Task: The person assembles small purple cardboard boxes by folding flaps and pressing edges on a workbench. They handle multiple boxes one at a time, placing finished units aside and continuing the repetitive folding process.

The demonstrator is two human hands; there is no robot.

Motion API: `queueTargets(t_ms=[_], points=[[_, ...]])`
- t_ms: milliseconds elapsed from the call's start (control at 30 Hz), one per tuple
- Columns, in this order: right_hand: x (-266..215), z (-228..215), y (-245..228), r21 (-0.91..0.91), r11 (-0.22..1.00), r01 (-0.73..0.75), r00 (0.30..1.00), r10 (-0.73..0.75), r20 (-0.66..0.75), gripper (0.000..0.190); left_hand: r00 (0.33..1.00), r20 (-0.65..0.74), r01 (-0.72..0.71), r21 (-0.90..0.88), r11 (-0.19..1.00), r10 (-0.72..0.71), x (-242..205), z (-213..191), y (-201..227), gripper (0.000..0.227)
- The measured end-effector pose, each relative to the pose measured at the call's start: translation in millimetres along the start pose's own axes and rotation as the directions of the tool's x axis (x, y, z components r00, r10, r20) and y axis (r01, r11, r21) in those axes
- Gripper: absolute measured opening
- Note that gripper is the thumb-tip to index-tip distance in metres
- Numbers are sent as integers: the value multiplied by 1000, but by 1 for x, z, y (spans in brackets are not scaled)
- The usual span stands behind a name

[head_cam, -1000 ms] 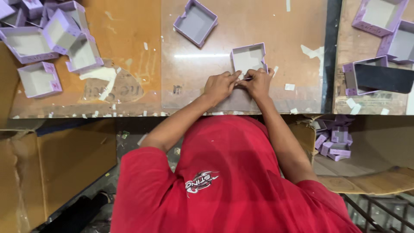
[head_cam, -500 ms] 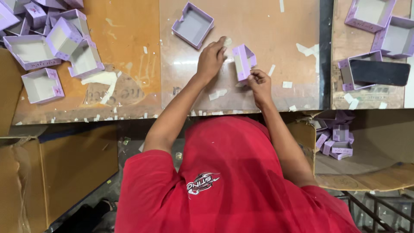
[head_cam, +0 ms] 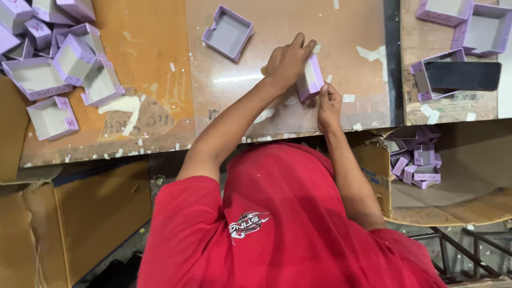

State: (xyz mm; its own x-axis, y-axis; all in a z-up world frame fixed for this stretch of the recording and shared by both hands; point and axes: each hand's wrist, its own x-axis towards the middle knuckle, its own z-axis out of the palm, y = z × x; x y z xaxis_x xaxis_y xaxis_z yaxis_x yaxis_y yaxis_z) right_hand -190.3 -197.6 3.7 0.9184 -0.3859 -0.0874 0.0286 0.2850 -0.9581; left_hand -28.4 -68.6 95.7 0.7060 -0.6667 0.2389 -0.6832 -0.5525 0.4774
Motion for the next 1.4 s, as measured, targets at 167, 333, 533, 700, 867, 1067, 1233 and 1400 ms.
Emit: queueTargets(t_ms=[167, 333, 533, 700, 867, 1067, 1233, 1400], points=[[5, -9, 24, 30, 999, 26, 998, -24, -57, 36, 997, 75, 21, -14, 1000, -20, -21, -5, 18, 42], [3, -23, 42, 83, 996, -10, 997, 16, -74, 35, 990, 140, -1, -85, 996, 13, -63, 9, 55, 39], [3, -13, 32, 91, 995, -46, 998, 49, -31, 37, 996, 80, 36, 72, 997, -42, -33, 6, 17, 42], [11, -20, 35, 26, 999, -21, 1000, 21, 6, 38, 997, 37, 59, 177, 982, -66, -20, 14, 14, 48], [11, -33, 47, -18, 994, -112, 990, 110, -90, 33, 981, 188, -39, -37, 999, 46, -51, 16, 44, 40], [7, -26, 38, -39, 993, -114, 990, 110, -87, 25, 988, 107, 95, 170, 981, -114, -6, 11, -12, 32], [-62, -95, -35, -366, 929, -62, 994, 23, -109, 25, 943, -87, 329, 102, 939, -321, -21, 2, -75, 40], [-172, -215, -138, -773, 541, -332, 935, 296, -195, 23, 817, -37, 577, 87, 812, -576, -49, -12, -104, 81]])
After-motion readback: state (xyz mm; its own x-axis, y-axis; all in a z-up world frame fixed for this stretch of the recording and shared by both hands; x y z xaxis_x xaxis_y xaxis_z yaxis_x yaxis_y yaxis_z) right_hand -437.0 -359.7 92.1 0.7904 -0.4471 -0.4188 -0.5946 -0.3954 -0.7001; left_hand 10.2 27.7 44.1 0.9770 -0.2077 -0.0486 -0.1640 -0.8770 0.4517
